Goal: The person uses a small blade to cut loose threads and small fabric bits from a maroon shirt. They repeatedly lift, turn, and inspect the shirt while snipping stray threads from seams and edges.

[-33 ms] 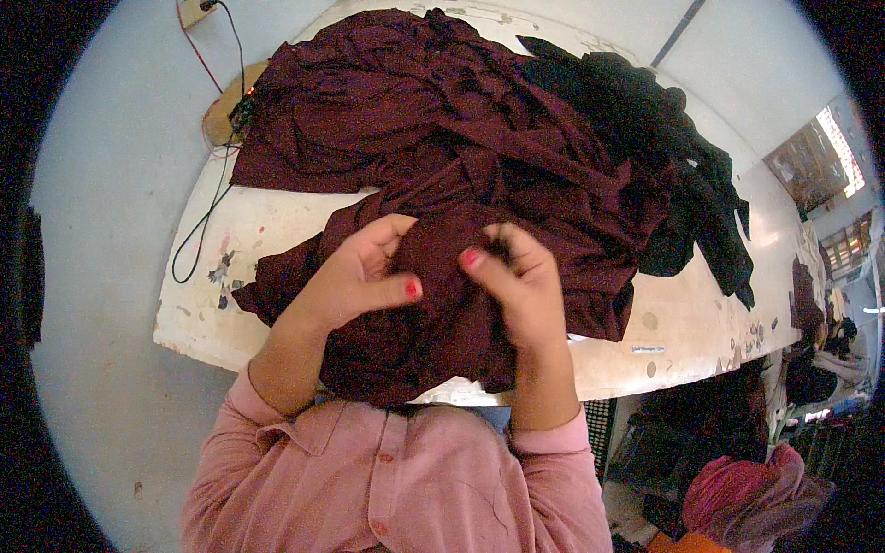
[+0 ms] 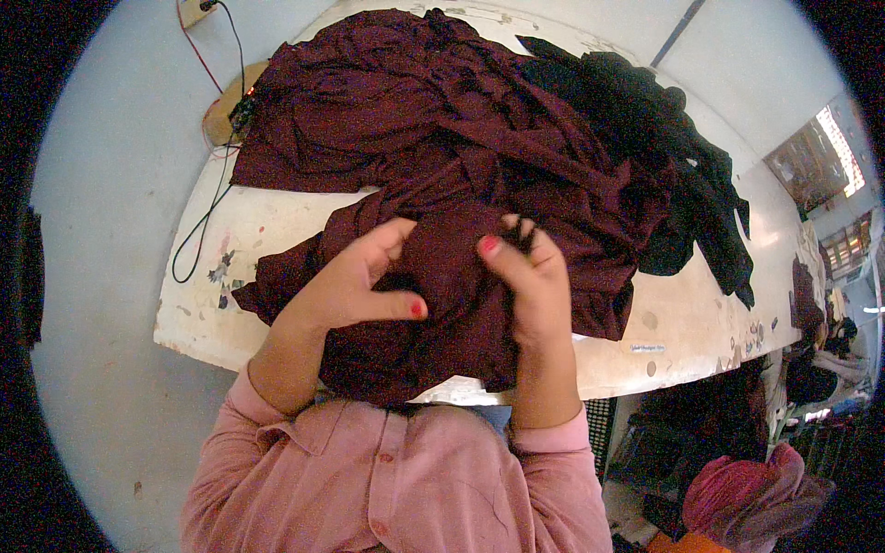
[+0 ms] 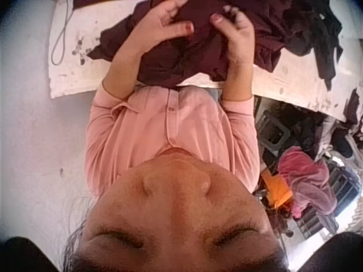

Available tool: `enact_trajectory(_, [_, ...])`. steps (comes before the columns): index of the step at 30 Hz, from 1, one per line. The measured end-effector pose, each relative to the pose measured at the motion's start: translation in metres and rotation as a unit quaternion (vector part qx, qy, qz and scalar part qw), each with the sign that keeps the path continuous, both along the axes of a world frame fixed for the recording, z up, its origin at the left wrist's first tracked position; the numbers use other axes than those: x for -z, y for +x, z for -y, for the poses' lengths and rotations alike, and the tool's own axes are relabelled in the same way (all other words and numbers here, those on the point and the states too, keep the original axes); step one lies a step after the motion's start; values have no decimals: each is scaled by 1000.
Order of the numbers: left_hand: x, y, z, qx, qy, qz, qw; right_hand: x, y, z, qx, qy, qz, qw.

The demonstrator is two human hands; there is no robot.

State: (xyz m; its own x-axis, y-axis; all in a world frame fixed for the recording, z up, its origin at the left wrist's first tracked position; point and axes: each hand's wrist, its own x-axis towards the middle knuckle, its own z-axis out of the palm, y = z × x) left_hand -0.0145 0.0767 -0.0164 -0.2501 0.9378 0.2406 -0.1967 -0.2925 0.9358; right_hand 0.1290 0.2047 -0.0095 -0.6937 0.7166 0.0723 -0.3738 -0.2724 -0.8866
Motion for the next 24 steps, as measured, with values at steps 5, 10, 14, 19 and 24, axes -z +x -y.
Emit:
enact_trajectory(5, [27, -28, -9, -177, 16, -363, 915, -15, 3, -14, 91, -79, -38, 992])
enact_trajectory(10, [17, -37, -7, -281, 15, -39, 959, -23, 15, -11, -222, 477, -49, 849])
enact_trajectory(14, [3, -42, 4, -125, 8, 194, 973, -22, 0, 7, 72, 465, 94, 877])
enact_trajectory(19, [-5, -22, 3, -91, 33, 2, 995, -24, -20, 24, 150, 466, 149, 859])
enact_trajectory(24, [8, -18, -1, -117, 13, -53, 992, 1, -26, 0, 128, 239, 118, 955])
